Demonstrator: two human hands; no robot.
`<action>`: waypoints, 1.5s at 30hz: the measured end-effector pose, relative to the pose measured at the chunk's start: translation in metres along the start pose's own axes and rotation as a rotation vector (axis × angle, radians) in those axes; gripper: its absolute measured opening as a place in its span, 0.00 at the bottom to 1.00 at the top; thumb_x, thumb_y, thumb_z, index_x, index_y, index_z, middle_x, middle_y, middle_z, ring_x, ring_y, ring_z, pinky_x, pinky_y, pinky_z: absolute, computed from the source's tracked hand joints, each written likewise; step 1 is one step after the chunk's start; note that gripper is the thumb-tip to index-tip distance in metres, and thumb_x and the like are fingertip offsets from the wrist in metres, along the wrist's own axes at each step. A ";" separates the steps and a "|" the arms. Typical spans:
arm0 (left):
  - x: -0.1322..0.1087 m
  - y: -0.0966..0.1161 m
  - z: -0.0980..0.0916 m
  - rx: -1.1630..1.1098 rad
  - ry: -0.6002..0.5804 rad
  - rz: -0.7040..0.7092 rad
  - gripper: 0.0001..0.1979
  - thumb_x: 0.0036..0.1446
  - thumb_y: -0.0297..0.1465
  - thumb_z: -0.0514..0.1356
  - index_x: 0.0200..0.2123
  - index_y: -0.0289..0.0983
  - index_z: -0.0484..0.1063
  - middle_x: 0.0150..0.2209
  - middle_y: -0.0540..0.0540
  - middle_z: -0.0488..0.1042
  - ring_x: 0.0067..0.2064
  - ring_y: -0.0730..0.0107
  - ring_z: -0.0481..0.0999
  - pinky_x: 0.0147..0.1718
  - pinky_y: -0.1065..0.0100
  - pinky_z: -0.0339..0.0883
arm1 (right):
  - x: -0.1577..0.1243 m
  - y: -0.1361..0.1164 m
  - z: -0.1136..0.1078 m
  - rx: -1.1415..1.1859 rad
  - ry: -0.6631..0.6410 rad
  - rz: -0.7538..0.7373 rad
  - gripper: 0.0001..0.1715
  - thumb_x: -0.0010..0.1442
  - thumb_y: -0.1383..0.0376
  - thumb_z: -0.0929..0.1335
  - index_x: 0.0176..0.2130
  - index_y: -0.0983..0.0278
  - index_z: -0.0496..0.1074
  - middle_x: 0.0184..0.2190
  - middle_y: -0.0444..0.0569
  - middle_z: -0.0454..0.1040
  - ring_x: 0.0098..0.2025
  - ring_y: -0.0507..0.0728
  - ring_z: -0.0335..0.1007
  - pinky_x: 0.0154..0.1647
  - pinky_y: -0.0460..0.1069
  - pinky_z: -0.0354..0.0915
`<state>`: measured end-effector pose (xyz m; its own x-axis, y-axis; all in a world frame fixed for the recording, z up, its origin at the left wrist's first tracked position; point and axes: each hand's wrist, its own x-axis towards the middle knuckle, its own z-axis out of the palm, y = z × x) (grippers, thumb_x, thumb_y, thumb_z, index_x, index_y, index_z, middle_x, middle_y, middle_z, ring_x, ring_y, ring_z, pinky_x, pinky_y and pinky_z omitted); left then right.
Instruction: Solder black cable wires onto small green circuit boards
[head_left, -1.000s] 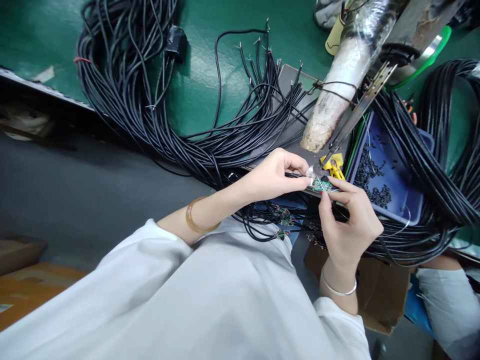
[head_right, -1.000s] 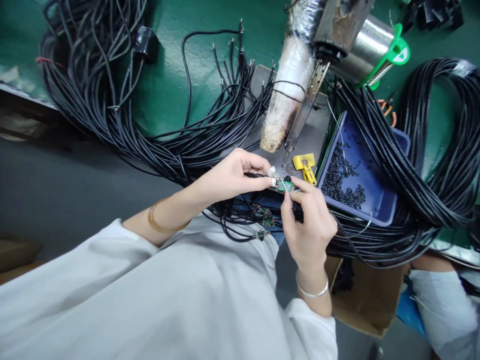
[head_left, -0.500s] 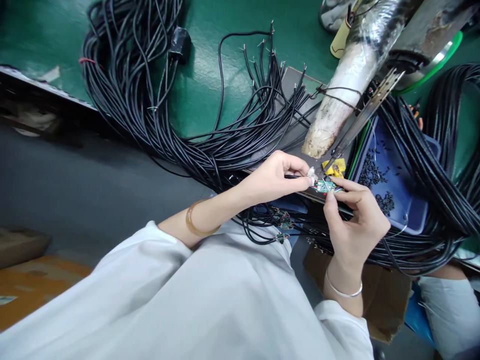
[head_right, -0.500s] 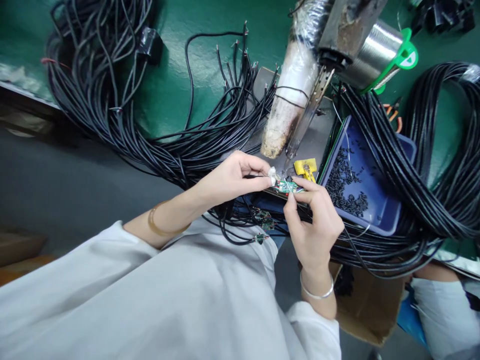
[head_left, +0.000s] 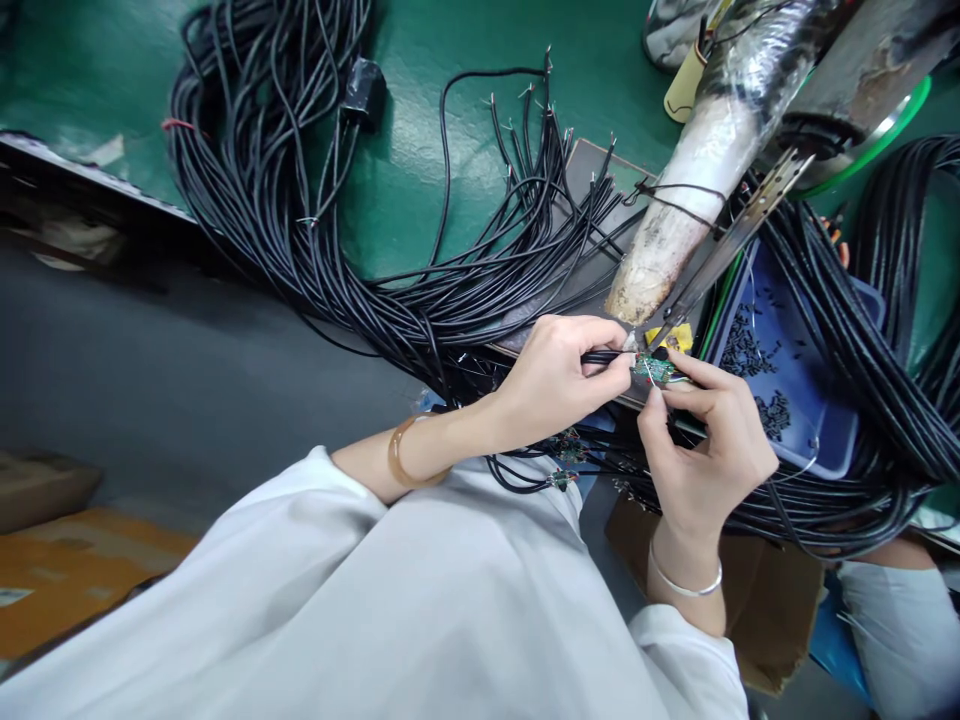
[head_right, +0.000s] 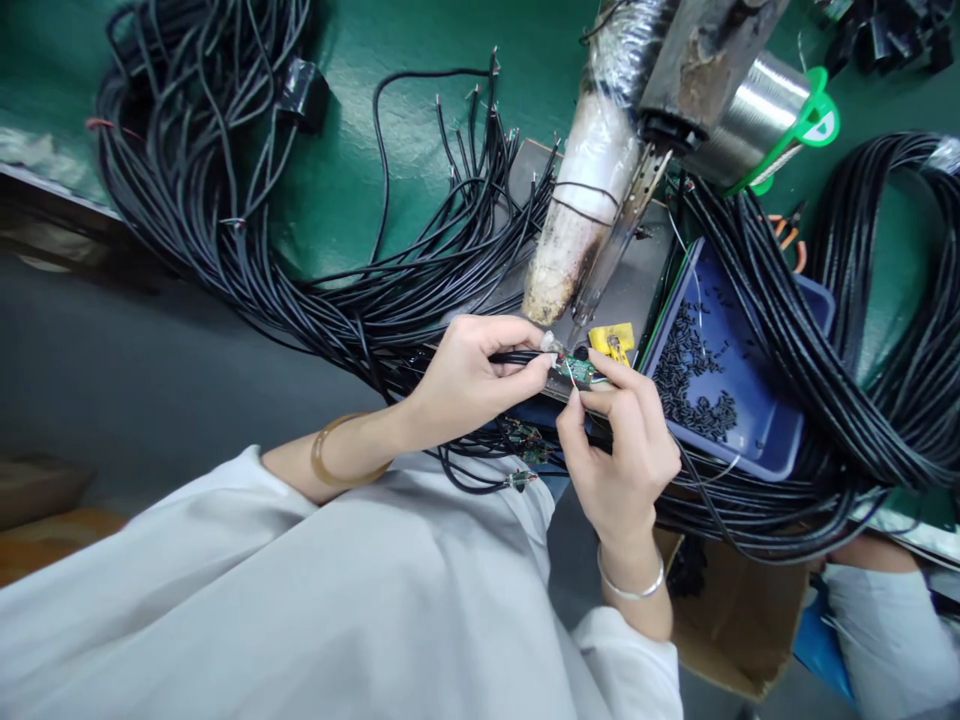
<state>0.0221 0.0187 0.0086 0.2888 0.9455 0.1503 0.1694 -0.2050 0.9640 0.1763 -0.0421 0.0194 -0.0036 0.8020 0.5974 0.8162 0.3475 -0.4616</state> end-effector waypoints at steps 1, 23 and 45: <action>0.000 0.000 0.000 0.004 0.003 0.002 0.07 0.56 0.27 0.60 0.28 0.31 0.76 0.27 0.48 0.75 0.28 0.76 0.70 0.26 0.75 0.64 | 0.000 0.000 0.000 0.005 0.000 0.004 0.09 0.57 0.74 0.72 0.34 0.62 0.70 0.41 0.48 0.80 0.47 0.57 0.80 0.46 0.51 0.75; 0.004 0.006 -0.008 -0.002 -0.105 -0.045 0.06 0.56 0.26 0.60 0.27 0.31 0.74 0.26 0.50 0.73 0.27 0.77 0.67 0.26 0.75 0.60 | -0.003 0.001 0.000 -0.082 -0.001 -0.034 0.09 0.57 0.73 0.73 0.34 0.62 0.70 0.43 0.49 0.81 0.44 0.55 0.80 0.46 0.49 0.75; 0.000 0.012 -0.006 0.002 0.000 -0.042 0.08 0.57 0.27 0.62 0.26 0.32 0.75 0.27 0.49 0.74 0.28 0.77 0.68 0.26 0.75 0.63 | 0.012 -0.007 -0.008 -0.030 -0.056 -0.005 0.10 0.57 0.74 0.73 0.35 0.61 0.71 0.41 0.47 0.79 0.46 0.56 0.79 0.45 0.50 0.75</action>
<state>0.0186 0.0182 0.0212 0.2814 0.9533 0.1093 0.1837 -0.1653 0.9690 0.1752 -0.0382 0.0351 -0.0392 0.8263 0.5619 0.8328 0.3378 -0.4386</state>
